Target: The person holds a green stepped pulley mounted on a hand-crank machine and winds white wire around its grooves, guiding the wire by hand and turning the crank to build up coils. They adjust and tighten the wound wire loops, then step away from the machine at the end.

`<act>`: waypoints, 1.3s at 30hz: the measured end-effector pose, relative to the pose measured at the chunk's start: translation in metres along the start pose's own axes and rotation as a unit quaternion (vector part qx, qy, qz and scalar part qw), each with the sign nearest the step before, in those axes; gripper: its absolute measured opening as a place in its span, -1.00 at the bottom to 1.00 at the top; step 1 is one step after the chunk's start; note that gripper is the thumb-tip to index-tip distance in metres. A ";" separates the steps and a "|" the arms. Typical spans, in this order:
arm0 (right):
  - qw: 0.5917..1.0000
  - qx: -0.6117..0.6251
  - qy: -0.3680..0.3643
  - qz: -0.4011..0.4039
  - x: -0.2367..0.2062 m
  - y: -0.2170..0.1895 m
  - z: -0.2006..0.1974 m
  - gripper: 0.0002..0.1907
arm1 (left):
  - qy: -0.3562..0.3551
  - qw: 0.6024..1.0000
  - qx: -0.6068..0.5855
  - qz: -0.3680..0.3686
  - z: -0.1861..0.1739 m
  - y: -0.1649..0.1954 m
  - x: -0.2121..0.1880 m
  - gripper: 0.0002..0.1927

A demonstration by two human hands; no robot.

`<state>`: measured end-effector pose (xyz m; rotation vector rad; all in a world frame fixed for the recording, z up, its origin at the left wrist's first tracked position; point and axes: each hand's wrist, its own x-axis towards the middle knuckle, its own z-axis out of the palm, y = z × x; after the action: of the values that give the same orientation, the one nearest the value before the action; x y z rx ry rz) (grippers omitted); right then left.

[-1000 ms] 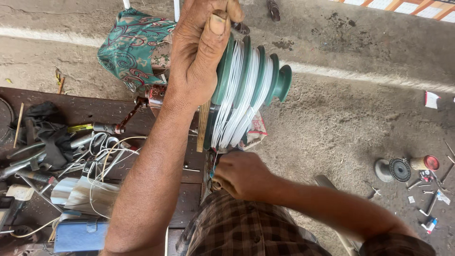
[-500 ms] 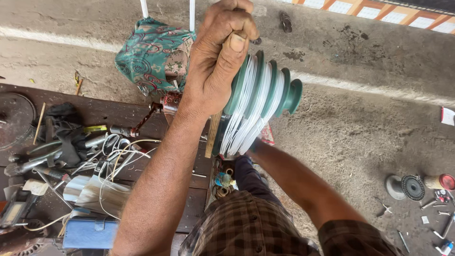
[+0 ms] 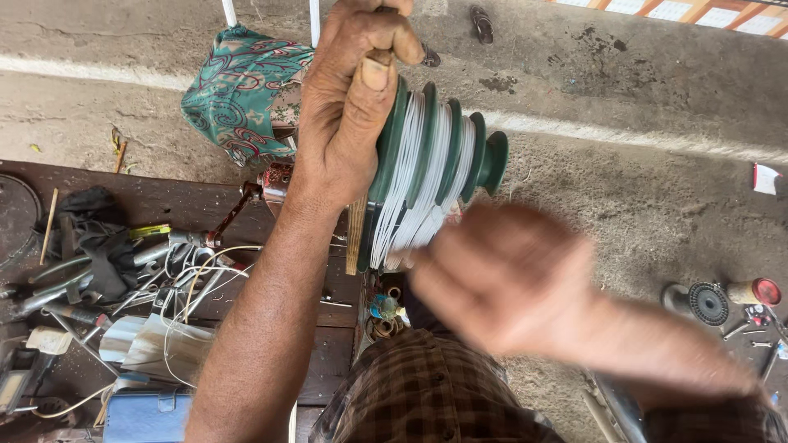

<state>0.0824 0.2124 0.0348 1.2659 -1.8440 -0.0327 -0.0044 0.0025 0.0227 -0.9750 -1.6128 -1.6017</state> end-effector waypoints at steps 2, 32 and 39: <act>0.995 -0.084 -0.032 0.041 0.018 0.068 0.007 -0.61 | -0.005 1.000 0.009 0.012 -0.001 0.001 0.000 -0.53; 0.933 0.227 0.054 0.275 -0.001 0.134 0.110 -0.69 | -0.010 1.000 0.003 0.016 -0.001 0.001 0.006 -0.49; 0.565 0.576 -0.111 0.580 -0.149 -0.041 0.264 -0.68 | -0.009 0.999 -0.031 0.006 -0.001 -0.008 -0.003 -0.53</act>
<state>-0.0468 0.1945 -0.2420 0.3661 -2.6257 2.1024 -0.0097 0.0020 0.0161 -1.0317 -1.5743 -1.6488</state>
